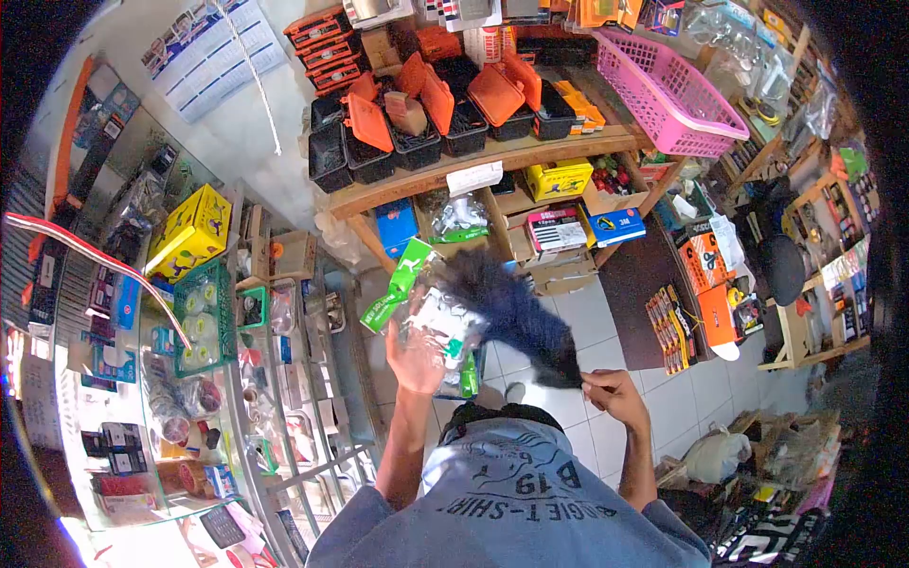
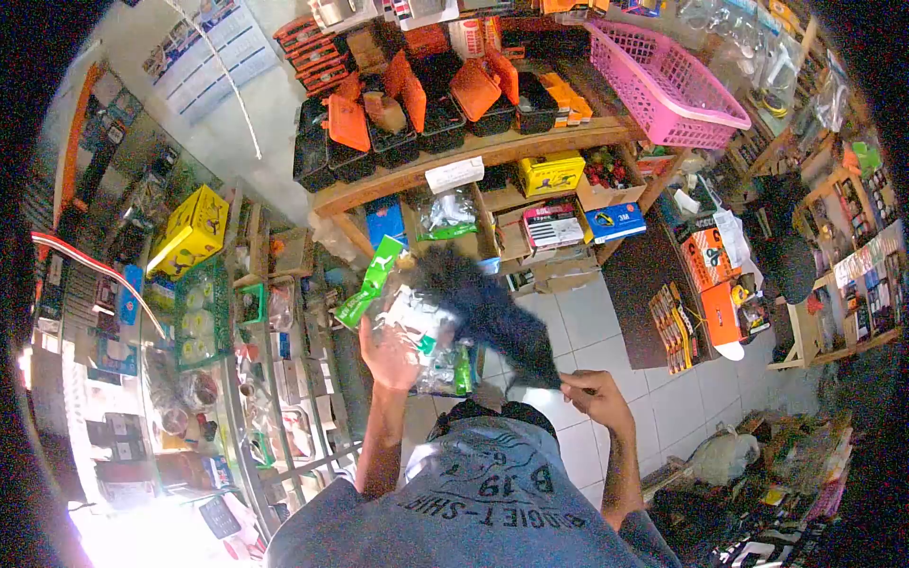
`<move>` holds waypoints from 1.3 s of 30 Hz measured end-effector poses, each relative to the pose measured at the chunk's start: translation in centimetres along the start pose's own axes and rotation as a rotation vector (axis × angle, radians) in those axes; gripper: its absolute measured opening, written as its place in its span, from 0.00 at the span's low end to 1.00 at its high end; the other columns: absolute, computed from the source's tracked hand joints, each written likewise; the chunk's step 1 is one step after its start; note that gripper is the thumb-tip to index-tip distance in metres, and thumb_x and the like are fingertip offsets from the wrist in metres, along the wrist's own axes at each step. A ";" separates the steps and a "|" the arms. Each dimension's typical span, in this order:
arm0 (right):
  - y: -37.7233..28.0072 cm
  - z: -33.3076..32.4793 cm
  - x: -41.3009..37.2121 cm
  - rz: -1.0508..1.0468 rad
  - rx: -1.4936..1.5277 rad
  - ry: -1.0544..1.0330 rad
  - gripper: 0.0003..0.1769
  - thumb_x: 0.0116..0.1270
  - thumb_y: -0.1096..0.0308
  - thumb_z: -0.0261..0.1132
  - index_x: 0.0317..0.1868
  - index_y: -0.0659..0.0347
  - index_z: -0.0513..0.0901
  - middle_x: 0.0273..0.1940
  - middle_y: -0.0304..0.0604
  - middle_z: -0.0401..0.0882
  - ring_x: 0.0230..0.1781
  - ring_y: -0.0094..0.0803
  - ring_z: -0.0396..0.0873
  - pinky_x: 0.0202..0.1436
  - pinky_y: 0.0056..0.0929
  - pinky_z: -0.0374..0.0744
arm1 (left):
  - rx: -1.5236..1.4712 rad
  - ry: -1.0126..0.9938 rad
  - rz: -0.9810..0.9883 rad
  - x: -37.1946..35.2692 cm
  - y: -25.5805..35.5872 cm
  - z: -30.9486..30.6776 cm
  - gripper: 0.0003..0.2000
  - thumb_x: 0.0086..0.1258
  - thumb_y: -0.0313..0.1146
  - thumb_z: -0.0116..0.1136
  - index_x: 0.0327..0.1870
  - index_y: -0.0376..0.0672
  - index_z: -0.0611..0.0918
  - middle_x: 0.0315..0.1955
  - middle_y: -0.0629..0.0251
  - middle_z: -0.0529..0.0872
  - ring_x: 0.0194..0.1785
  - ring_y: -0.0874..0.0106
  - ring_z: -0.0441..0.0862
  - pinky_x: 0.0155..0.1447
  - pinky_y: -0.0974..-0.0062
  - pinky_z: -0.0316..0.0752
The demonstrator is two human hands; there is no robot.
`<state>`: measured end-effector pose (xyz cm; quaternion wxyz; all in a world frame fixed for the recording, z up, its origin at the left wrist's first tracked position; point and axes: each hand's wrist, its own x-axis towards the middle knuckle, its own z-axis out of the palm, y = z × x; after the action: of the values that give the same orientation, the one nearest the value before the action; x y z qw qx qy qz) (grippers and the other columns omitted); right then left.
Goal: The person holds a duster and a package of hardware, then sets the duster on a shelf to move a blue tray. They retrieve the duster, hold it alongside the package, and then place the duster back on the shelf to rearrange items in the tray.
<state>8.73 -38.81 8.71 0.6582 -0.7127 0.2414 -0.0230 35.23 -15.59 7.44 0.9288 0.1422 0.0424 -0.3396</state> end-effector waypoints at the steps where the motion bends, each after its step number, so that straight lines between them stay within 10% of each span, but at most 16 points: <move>1: 0.1 -0.1 0.1 0.027 0.022 -0.075 0.12 0.64 0.75 0.63 0.48 0.64 0.84 0.26 0.37 0.78 0.23 0.17 0.69 0.24 0.19 0.67 | -0.002 -0.003 0.001 -0.3 0.0 0.6 0.30 0.69 0.59 0.46 0.61 0.43 0.74 0.57 0.59 0.77 0.57 0.60 0.76 0.61 0.57 0.70; 3: 0.4 -0.1 0.4 -0.023 0.008 -0.043 0.12 0.63 0.75 0.63 0.48 0.63 0.84 0.26 0.37 0.79 0.23 0.17 0.69 0.24 0.19 0.68 | 0.011 0.134 -0.002 -1.0 0.1 1.1 0.31 0.70 0.58 0.45 0.64 0.44 0.71 0.56 0.60 0.79 0.53 0.62 0.79 0.57 0.59 0.74; 4: 0.6 -0.1 0.5 -0.068 -0.002 -0.013 0.13 0.63 0.75 0.64 0.48 0.63 0.84 0.27 0.36 0.79 0.23 0.16 0.68 0.24 0.19 0.68 | -0.359 -0.422 -0.200 0.0 1.0 -3.7 0.30 0.70 0.57 0.45 0.65 0.44 0.70 0.55 0.62 0.79 0.50 0.64 0.80 0.53 0.61 0.76; 5: 0.8 0.0 0.6 -0.072 -0.007 -0.019 0.13 0.63 0.75 0.64 0.48 0.63 0.84 0.27 0.36 0.79 0.23 0.16 0.68 0.24 0.19 0.68 | -0.053 -0.098 -0.031 -0.6 0.6 -1.8 0.29 0.70 0.56 0.45 0.63 0.44 0.72 0.54 0.62 0.80 0.50 0.65 0.81 0.53 0.62 0.76; 10: 0.2 0.3 1.3 -0.061 0.051 -0.073 0.13 0.62 0.77 0.64 0.48 0.62 0.84 0.28 0.36 0.80 0.24 0.17 0.70 0.25 0.18 0.69 | 0.042 0.108 -0.040 -1.6 0.4 -0.5 0.30 0.70 0.51 0.47 0.68 0.43 0.65 0.55 0.60 0.78 0.51 0.66 0.79 0.51 0.72 0.77; 15: -1.0 0.9 2.1 -0.102 -0.018 -0.107 0.13 0.62 0.76 0.65 0.48 0.62 0.84 0.28 0.36 0.81 0.25 0.17 0.71 0.26 0.18 0.70 | -0.334 -0.327 -0.198 -0.8 0.6 -4.8 0.28 0.67 0.49 0.51 0.64 0.42 0.71 0.58 0.60 0.76 0.55 0.63 0.77 0.57 0.64 0.74; 17: -1.8 1.2 2.3 -0.106 -0.077 -0.169 0.13 0.62 0.76 0.65 0.48 0.62 0.84 0.28 0.37 0.81 0.25 0.17 0.71 0.27 0.18 0.70 | 0.070 0.066 0.009 -1.7 -0.1 -2.6 0.28 0.66 0.45 0.52 0.66 0.43 0.69 0.57 0.60 0.76 0.52 0.63 0.78 0.58 0.64 0.73; 18: -2.0 1.7 2.4 -0.133 -0.071 -0.100 0.13 0.63 0.75 0.65 0.48 0.63 0.84 0.26 0.36 0.78 0.21 0.16 0.68 0.23 0.19 0.67 | 0.081 0.134 -0.004 -2.6 -0.1 -0.3 0.32 0.63 0.43 0.59 0.69 0.44 0.65 0.34 0.70 0.82 0.38 0.69 0.80 0.43 0.70 0.76; 23: -2.3 1.7 2.6 -0.070 -0.050 -0.138 0.14 0.63 0.75 0.65 0.49 0.64 0.84 0.28 0.37 0.81 0.26 0.18 0.73 0.30 0.20 0.72 | 0.008 -0.051 -0.016 -2.4 0.3 -3.1 0.32 0.64 0.41 0.58 0.69 0.44 0.64 0.30 0.71 0.81 0.39 0.70 0.80 0.41 0.69 0.76; 25: -4.3 2.3 2.5 -0.083 -0.191 -0.192 0.14 0.63 0.75 0.64 0.50 0.64 0.83 0.28 0.38 0.81 0.27 0.18 0.73 0.30 0.19 0.72 | 0.181 0.260 0.163 -3.0 0.0 -0.2 0.28 0.69 0.43 0.51 0.69 0.45 0.64 0.36 0.69 0.82 0.41 0.70 0.80 0.42 0.70 0.76; 26: -3.9 2.6 2.7 -0.084 -0.192 -0.200 0.14 0.63 0.75 0.64 0.50 0.64 0.83 0.28 0.38 0.81 0.27 0.18 0.73 0.30 0.19 0.72 | 0.080 0.239 0.081 -2.8 0.6 0.2 0.27 0.73 0.49 0.43 0.69 0.45 0.64 0.45 0.67 0.81 0.43 0.71 0.79 0.44 0.70 0.76; 27: -3.1 2.8 3.0 -0.130 -0.157 -0.130 0.14 0.63 0.76 0.64 0.49 0.64 0.83 0.28 0.39 0.81 0.27 0.18 0.73 0.30 0.19 0.72 | -0.184 -0.386 0.041 -1.6 0.8 -8.6 0.29 0.73 0.54 0.38 0.70 0.46 0.64 0.51 0.66 0.78 0.44 0.71 0.79 0.45 0.69 0.75; 31: -2.6 2.5 2.9 -0.109 -0.102 -0.216 0.14 0.63 0.77 0.63 0.49 0.65 0.83 0.28 0.39 0.81 0.27 0.19 0.74 0.30 0.19 0.72 | -0.006 -0.279 0.005 -2.7 1.6 -4.3 0.30 0.74 0.56 0.35 0.70 0.45 0.63 0.50 0.67 0.79 0.44 0.71 0.79 0.45 0.70 0.75; 33: -3.1 2.7 2.8 -0.123 -0.153 -0.207 0.14 0.63 0.77 0.62 0.50 0.65 0.83 0.28 0.39 0.81 0.28 0.19 0.74 0.30 0.19 0.72 | 0.075 0.263 0.146 -3.0 1.3 -1.0 0.31 0.71 0.58 0.41 0.66 0.44 0.68 0.47 0.66 0.83 0.44 0.70 0.81 0.46 0.73 0.76; 37: -3.3 3.3 3.1 -0.179 -0.125 -0.111 0.15 0.63 0.79 0.62 0.50 0.65 0.83 0.28 0.39 0.81 0.27 0.18 0.74 0.31 0.19 0.73 | -0.021 -0.362 0.023 -3.5 2.8 -2.9 0.30 0.72 0.57 0.42 0.66 0.44 0.68 0.47 0.68 0.84 0.46 0.74 0.81 0.48 0.76 0.76; 39: -3.4 2.8 3.2 -0.125 -0.151 -0.196 0.15 0.63 0.79 0.62 0.50 0.65 0.83 0.28 0.39 0.81 0.27 0.18 0.74 0.32 0.18 0.73 | 0.004 -0.274 0.044 -3.7 2.6 -1.8 0.29 0.73 0.56 0.42 0.66 0.45 0.68 0.43 0.71 0.84 0.43 0.73 0.80 0.47 0.73 0.76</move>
<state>13.64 -37.33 10.62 0.6202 -0.7728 0.1324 0.0241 34.10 -10.86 6.95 0.9327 0.0971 -0.0888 -0.3357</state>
